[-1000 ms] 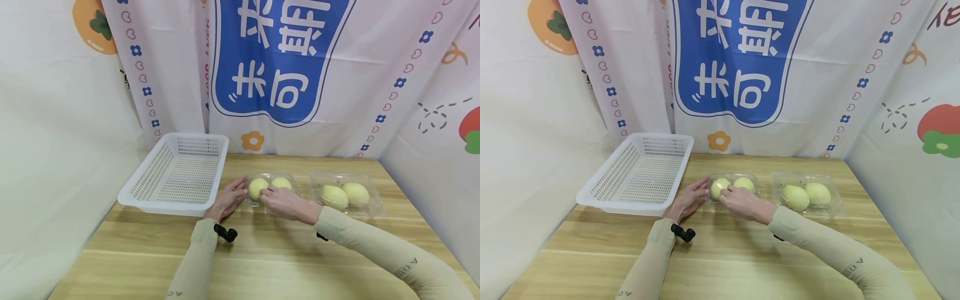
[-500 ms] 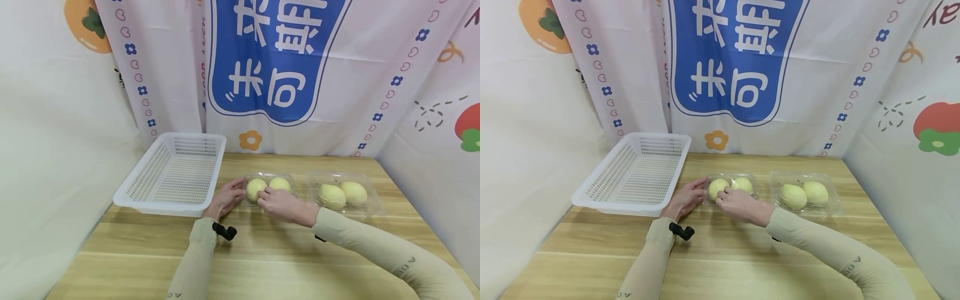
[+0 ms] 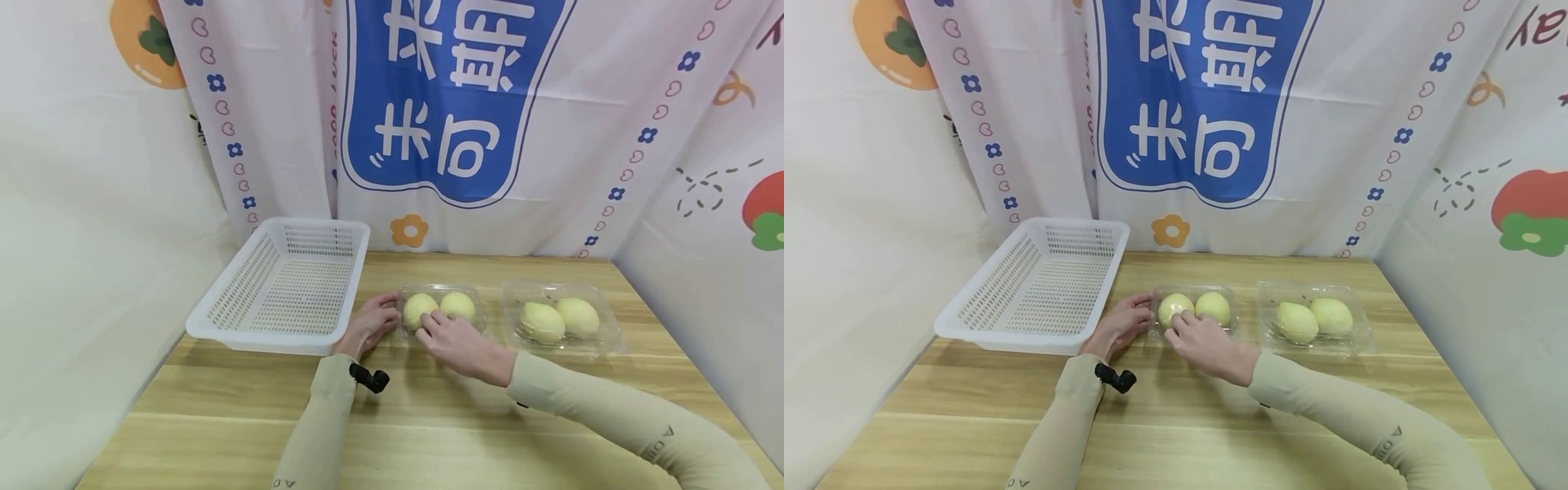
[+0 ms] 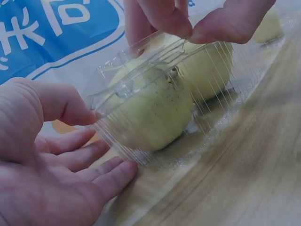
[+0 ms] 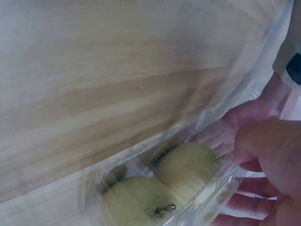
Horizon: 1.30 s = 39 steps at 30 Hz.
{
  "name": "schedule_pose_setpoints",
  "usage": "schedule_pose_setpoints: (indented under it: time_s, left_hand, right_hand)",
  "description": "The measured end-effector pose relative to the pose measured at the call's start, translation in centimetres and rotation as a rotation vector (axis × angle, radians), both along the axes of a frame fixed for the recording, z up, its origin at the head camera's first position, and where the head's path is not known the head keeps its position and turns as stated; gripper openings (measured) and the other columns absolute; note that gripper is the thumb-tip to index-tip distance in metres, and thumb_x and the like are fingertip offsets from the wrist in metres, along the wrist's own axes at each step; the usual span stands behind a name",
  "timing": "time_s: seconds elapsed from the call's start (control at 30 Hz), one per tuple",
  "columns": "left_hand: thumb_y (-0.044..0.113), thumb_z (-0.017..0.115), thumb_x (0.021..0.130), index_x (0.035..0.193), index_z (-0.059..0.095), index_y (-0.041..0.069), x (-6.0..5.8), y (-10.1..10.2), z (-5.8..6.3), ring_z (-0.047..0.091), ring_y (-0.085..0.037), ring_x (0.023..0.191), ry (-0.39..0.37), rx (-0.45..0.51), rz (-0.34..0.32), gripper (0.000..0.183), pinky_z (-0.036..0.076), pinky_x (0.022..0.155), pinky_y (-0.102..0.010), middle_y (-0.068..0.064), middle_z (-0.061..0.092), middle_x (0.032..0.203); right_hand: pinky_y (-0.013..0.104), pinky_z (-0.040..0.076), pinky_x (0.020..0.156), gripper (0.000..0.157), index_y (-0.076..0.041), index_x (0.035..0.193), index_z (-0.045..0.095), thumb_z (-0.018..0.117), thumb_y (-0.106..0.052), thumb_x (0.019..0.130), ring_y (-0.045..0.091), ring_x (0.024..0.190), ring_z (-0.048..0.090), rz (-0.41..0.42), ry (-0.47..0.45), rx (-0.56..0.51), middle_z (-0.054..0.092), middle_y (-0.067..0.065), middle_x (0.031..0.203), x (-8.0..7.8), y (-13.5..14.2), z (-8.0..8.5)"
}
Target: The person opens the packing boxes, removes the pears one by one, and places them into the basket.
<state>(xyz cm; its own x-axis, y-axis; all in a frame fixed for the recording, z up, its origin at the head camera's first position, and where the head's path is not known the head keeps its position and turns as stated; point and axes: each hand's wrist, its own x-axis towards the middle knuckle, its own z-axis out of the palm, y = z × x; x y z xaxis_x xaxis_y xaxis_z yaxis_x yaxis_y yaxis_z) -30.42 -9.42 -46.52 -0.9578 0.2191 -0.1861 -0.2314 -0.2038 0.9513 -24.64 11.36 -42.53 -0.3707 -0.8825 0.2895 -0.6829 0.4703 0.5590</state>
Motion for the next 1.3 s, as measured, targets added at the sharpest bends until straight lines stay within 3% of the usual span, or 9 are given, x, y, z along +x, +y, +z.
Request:
schedule_pose_setpoints:
  time_s: [0.17, 0.27, 0.47, 0.83, 1.13, 1.17, 1.3]
  left_hand:
    - [-0.015, 0.047, 0.081, 0.129, 0.050, -0.003, -0.2, 0.3, 0.3, 0.057, -0.013, 0.091, -0.019, -0.019, 0.014, 0.050, 0.050, 0.075, -0.023, -0.012, 0.059, 0.120]
    - [-0.015, 0.049, 0.083, 0.128, 0.051, -0.002, -0.3, 0.4, 0.4, 0.058, -0.014, 0.092, -0.026, -0.036, 0.031, 0.047, 0.051, 0.075, -0.023, -0.010, 0.060, 0.116]
    - [-0.014, 0.049, 0.082, 0.129, 0.049, -0.002, -0.4, 0.6, 0.5, 0.055, -0.013, 0.088, -0.031, -0.081, 0.038, 0.049, 0.047, 0.070, -0.021, -0.013, 0.057, 0.122]
    - [-0.012, 0.047, 0.082, 0.126, 0.048, -0.001, -0.6, 0.5, 0.8, 0.050, -0.010, 0.076, -0.023, -0.126, 0.007, 0.046, 0.041, 0.063, -0.019, -0.009, 0.058, 0.115]
    - [-0.011, 0.048, 0.085, 0.135, 0.043, -0.003, -0.5, 0.3, 1.0, 0.051, -0.011, 0.082, -0.024, -0.147, -0.016, 0.052, 0.043, 0.067, -0.020, -0.017, 0.052, 0.135]
    - [-0.011, 0.048, 0.085, 0.137, 0.042, -0.003, -0.5, 0.3, 1.0, 0.051, -0.011, 0.082, -0.026, -0.148, -0.017, 0.053, 0.043, 0.067, -0.020, -0.018, 0.051, 0.137]
    - [-0.011, 0.047, 0.084, 0.139, 0.040, -0.003, -0.4, 0.3, 0.9, 0.051, -0.011, 0.083, -0.025, -0.154, -0.022, 0.056, 0.043, 0.069, -0.020, -0.021, 0.047, 0.143]
  right_hand:
    - [0.024, 0.044, 0.054, 0.015, -0.014, 0.088, 0.059, 0.070, -0.009, 0.080, 0.019, 0.084, 0.053, -0.038, 0.097, 0.021, 0.056, 0.004, 0.096, 0.5, -0.2, -0.3]
    - [0.023, 0.042, 0.053, 0.011, -0.014, 0.089, 0.060, 0.068, -0.010, 0.082, 0.018, 0.080, 0.052, -0.065, 0.124, 0.031, 0.054, 0.004, 0.093, 0.9, -0.5, -0.5]
    - [0.020, 0.043, 0.046, 0.007, -0.009, 0.090, 0.055, 0.061, -0.007, 0.088, 0.013, 0.066, 0.051, -0.092, 0.106, 0.054, 0.054, 0.003, 0.082, 1.2, -0.7, -0.9]
    - [0.018, 0.041, 0.044, 0.007, -0.011, 0.082, 0.054, 0.059, -0.007, 0.086, 0.011, 0.061, 0.049, -0.023, 0.189, 0.038, 0.052, 0.000, 0.074, 0.7, -0.6, -1.3]
    - [0.017, 0.041, 0.044, 0.007, -0.010, 0.081, 0.058, 0.062, -0.008, 0.087, 0.009, 0.059, 0.048, -0.026, 0.171, 0.062, 0.053, 0.000, 0.070, 0.6, -0.8, -1.1]
    - [0.017, 0.041, 0.044, 0.007, -0.010, 0.081, 0.058, 0.060, -0.007, 0.087, 0.009, 0.058, 0.048, -0.025, 0.170, 0.070, 0.053, 0.000, 0.070, 0.5, -0.8, -1.1]
    - [0.018, 0.041, 0.043, 0.030, -0.011, 0.079, 0.056, 0.032, 0.003, 0.091, 0.009, 0.057, 0.047, 0.004, 0.191, 0.076, 0.053, 0.000, 0.069, 0.3, -0.8, -1.1]
